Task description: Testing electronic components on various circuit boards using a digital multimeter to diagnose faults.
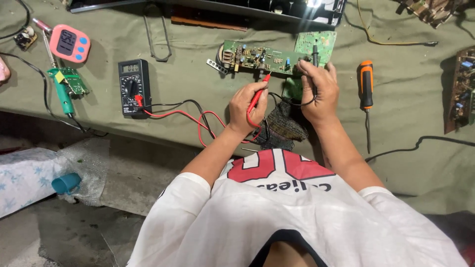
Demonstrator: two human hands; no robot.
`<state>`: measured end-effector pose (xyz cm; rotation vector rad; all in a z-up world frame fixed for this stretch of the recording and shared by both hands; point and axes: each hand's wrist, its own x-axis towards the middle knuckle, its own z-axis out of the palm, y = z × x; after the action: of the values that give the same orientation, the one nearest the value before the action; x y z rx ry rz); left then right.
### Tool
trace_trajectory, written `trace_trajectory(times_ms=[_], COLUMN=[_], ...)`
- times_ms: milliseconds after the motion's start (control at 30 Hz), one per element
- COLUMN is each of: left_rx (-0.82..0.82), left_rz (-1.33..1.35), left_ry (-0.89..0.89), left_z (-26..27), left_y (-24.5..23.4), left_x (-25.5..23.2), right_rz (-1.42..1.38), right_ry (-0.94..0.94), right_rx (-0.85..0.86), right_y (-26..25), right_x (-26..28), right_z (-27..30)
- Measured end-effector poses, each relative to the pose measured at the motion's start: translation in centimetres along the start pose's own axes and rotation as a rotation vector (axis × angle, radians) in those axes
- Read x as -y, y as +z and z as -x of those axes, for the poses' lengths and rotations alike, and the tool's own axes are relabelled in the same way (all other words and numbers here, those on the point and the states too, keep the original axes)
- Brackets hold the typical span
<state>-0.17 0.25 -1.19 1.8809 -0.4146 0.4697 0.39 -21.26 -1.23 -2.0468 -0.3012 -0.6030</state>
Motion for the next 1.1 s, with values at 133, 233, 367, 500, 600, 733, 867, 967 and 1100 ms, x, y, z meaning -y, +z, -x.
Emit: trace_trajectory(times_ms=[133, 233, 367, 500, 600, 733, 867, 967, 1100], left_rx=[0.013, 0.012, 0.002, 0.010, -0.011, -0.022, -0.041, -0.047, -0.058], left_rz=[0.018, 0.045, 0.048, 0.064, 0.041, 0.044, 0.038, 0.040, 0.056], left_ry=[0.003, 0.001, 0.002, 0.002, 0.004, 0.018, 0.020, 0.027, 0.031], left_z=[-0.4, -0.6, -0.3, -0.5, -0.5, -0.6, -0.6, -0.6, -0.9], left_y=[-0.2, -0.3, -0.1, -0.2, -0.1, -0.2, -0.3, -0.4, -0.5], left_x=[-0.4, -0.7, -0.3, -0.3, -0.6, -0.7, -0.6, -0.7, -1.0], right_rz=[0.053, 0.103, 0.187, 0.238, 0.282, 0.236, 0.197, 0.154, 0.131], right_ry=[0.013, 0.045, 0.001, -0.016, -0.045, -0.049, -0.041, -0.063, -0.106], right_rx=[0.045, 0.083, 0.139, 0.165, 0.144, 0.109, -0.003, -0.068, -0.150], right_y=[-0.5, -1.2, -1.5, -1.3, -1.6, -1.5, -1.3, -1.6, -1.8], right_x=[-0.8, -1.3, -1.5, -2.0, -2.4, -1.5, -1.8, -0.9, -0.6], right_z=[-0.2, -0.6, -0.9, -0.7, -0.4, -0.9, -1.0, -1.4, -1.7])
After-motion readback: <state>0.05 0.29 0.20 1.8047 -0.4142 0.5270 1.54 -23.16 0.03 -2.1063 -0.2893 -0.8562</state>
